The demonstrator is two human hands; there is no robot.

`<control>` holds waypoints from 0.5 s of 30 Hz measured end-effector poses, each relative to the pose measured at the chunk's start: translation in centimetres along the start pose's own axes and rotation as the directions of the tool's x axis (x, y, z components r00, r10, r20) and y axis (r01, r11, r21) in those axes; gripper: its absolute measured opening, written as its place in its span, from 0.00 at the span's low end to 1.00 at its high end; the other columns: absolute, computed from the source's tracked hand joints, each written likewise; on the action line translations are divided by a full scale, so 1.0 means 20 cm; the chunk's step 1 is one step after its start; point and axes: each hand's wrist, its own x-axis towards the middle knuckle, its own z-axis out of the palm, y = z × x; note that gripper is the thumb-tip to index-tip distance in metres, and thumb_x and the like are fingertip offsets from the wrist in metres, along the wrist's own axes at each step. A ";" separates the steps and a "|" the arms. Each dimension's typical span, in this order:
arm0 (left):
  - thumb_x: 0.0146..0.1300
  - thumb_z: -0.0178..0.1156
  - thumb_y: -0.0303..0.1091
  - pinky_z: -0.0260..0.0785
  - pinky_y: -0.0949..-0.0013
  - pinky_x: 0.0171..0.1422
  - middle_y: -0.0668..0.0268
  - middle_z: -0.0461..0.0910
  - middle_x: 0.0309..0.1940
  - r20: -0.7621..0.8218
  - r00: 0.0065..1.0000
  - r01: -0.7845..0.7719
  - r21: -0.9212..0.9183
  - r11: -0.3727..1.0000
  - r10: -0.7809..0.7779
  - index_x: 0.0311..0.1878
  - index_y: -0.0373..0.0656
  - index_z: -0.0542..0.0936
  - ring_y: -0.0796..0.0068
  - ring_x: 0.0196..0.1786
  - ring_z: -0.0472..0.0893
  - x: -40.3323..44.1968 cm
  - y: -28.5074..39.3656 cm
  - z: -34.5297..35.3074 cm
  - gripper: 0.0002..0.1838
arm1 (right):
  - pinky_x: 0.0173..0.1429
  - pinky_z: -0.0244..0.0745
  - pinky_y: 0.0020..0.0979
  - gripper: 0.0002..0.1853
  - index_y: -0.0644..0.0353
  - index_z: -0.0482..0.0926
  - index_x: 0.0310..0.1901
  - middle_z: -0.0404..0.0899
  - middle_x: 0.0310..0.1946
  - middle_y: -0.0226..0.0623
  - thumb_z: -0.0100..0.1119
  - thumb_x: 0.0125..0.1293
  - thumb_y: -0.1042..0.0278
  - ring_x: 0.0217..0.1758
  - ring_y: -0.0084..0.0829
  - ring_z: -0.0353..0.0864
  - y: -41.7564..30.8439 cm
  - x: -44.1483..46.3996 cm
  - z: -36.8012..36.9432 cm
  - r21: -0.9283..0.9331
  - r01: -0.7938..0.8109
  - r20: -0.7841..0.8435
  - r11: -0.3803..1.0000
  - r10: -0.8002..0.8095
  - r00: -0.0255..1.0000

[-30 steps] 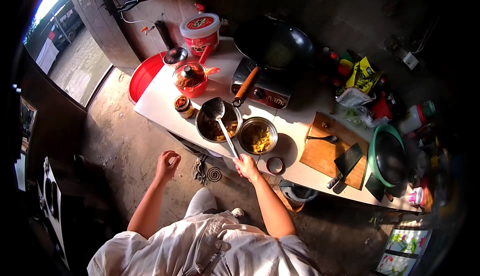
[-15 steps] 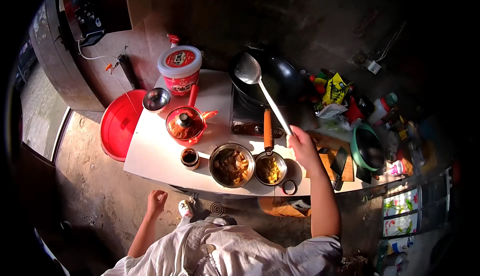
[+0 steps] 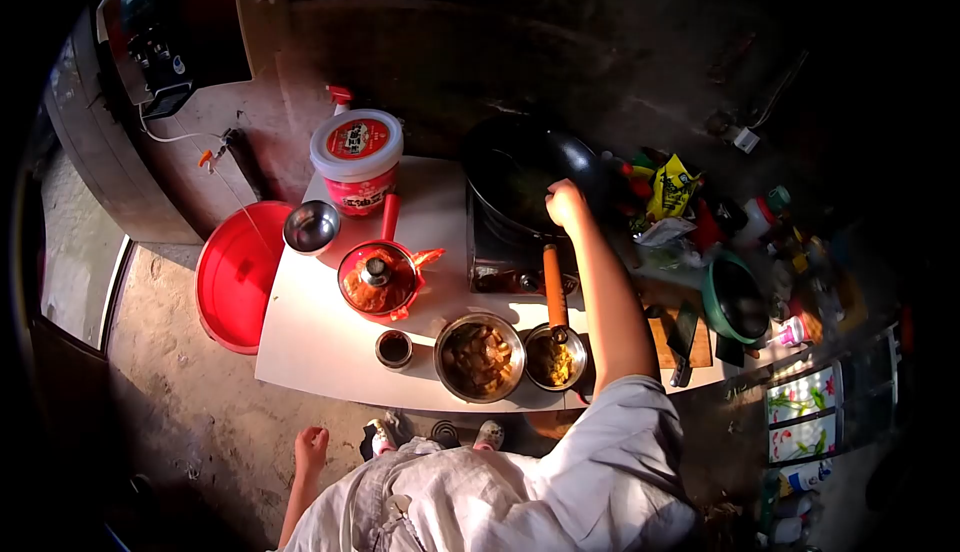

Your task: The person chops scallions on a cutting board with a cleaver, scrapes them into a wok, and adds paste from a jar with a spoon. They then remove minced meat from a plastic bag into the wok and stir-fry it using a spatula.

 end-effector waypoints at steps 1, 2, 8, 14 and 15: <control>0.51 0.58 0.38 0.65 0.61 0.45 0.54 0.76 0.33 -0.007 1.000 0.001 0.001 1.000 -0.001 0.30 0.39 0.79 0.56 0.39 0.74 -0.02 0.05 0.01 0.11 | 0.43 0.71 0.32 0.11 0.61 0.79 0.37 0.78 0.31 0.47 0.56 0.52 0.69 0.36 0.38 0.79 0.15 0.04 0.04 0.087 0.058 0.044 0.994 -0.062 0.997; 0.51 0.58 0.38 0.65 0.61 0.45 0.53 0.76 0.33 -0.027 0.998 0.061 -0.015 0.998 -0.061 0.30 0.39 0.79 0.56 0.38 0.74 -0.04 0.14 0.02 0.11 | 0.40 0.70 0.31 0.10 0.62 0.79 0.36 0.78 0.28 0.47 0.55 0.51 0.70 0.33 0.34 0.79 0.08 -0.03 -0.14 0.141 0.025 0.183 0.990 -0.051 0.982; 0.51 0.59 0.36 0.66 0.60 0.42 0.53 0.76 0.32 -0.078 0.996 -0.045 0.059 0.997 0.050 0.30 0.40 0.79 0.54 0.36 0.75 -0.03 0.25 0.23 0.10 | 0.49 0.69 0.33 0.12 0.45 0.81 0.39 0.79 0.37 0.35 0.55 0.52 0.66 0.44 0.37 0.76 0.17 -0.14 -0.76 -0.340 0.156 0.345 0.927 -0.031 0.938; 0.50 0.60 0.34 0.64 0.59 0.46 0.56 0.76 0.30 -0.023 0.995 -0.095 0.082 0.992 0.097 0.29 0.41 0.79 0.56 0.41 0.73 -0.04 0.42 0.30 0.07 | 0.43 0.72 0.34 0.10 0.53 0.81 0.33 0.79 0.31 0.37 0.54 0.47 0.72 0.37 0.37 0.78 0.20 -0.20 -0.99 -0.521 0.256 0.196 0.814 -0.178 0.964; 0.50 0.60 0.34 0.63 0.59 0.47 0.56 0.77 0.30 -0.042 0.994 -0.100 0.107 0.989 0.104 0.29 0.41 0.78 0.56 0.42 0.73 -0.04 0.41 0.30 0.07 | 0.43 0.73 0.33 0.10 0.53 0.81 0.33 0.79 0.30 0.37 0.53 0.48 0.73 0.37 0.37 0.78 0.19 -0.21 -1.01 -0.470 0.204 0.195 0.858 -0.125 0.973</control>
